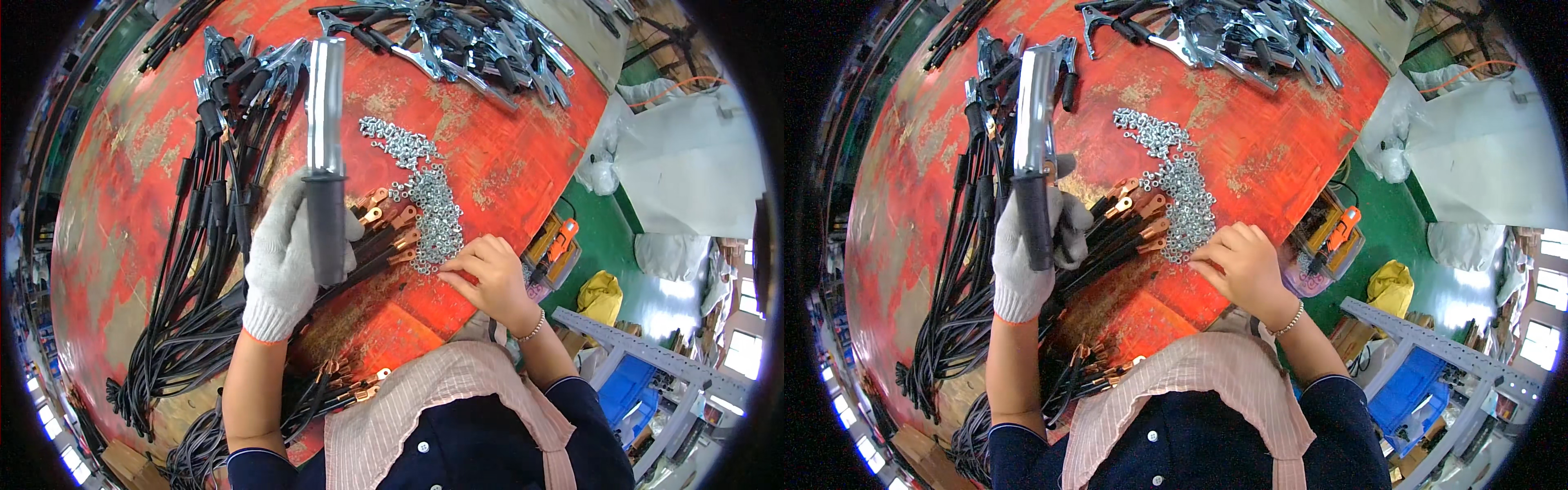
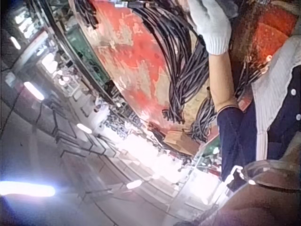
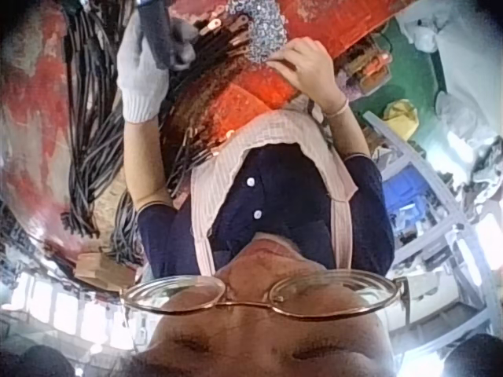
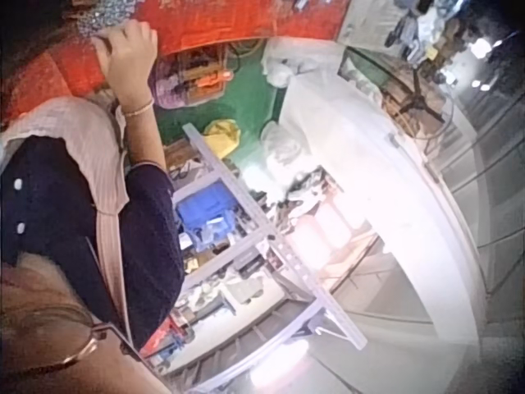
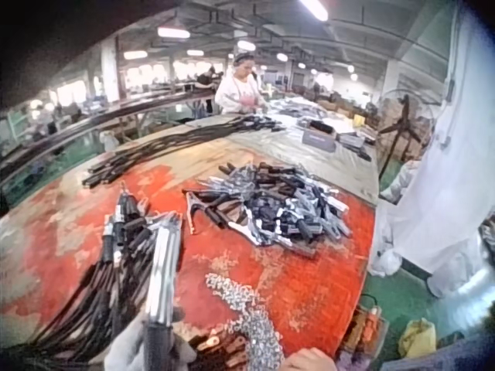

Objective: Assembling metal battery clips with wires and small screws.

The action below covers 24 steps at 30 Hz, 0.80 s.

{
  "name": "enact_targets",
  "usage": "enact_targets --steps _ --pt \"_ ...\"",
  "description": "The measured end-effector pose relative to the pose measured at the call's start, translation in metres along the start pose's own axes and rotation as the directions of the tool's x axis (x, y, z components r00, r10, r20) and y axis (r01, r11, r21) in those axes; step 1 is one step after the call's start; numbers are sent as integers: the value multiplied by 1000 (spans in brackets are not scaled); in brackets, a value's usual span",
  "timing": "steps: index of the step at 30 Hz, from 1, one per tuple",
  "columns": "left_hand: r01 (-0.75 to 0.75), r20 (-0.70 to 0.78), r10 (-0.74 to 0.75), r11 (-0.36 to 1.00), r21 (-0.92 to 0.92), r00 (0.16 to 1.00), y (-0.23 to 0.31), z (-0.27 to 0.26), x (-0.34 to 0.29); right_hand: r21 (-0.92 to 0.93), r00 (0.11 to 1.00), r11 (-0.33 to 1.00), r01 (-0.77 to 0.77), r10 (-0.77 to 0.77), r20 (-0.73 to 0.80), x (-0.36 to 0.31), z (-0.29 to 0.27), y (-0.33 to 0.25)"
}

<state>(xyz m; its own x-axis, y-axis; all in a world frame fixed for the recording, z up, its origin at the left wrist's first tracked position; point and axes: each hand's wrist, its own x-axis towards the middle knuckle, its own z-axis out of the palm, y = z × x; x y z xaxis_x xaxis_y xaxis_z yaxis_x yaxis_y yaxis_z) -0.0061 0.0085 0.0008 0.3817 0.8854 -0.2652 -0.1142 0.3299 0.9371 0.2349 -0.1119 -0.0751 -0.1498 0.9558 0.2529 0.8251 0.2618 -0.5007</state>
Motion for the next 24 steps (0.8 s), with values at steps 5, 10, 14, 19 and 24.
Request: enact_targets --steps 5,10,14,19,24 --pt "-116 47 107 951 285 993 -10 2 0 -31 1000 999 8 -8 -19 3 3 -3" --pt "-139 50 130 904 405 990 -14 3 0 -49 998 997 56 -54 36 9 3 -1" --pt "-106 47 96 941 323 994 -23 -7 0 57 997 995 82 -82 6 24 -10 -1" --pt "4 76 -25 965 261 997 -5 -1 2 249 948 965 83 0 -319 78 -28 -26" --pt "-34 62 15 949 313 998 4 4 -3 307 921 923 232 -106 -375 122 -12 -40"
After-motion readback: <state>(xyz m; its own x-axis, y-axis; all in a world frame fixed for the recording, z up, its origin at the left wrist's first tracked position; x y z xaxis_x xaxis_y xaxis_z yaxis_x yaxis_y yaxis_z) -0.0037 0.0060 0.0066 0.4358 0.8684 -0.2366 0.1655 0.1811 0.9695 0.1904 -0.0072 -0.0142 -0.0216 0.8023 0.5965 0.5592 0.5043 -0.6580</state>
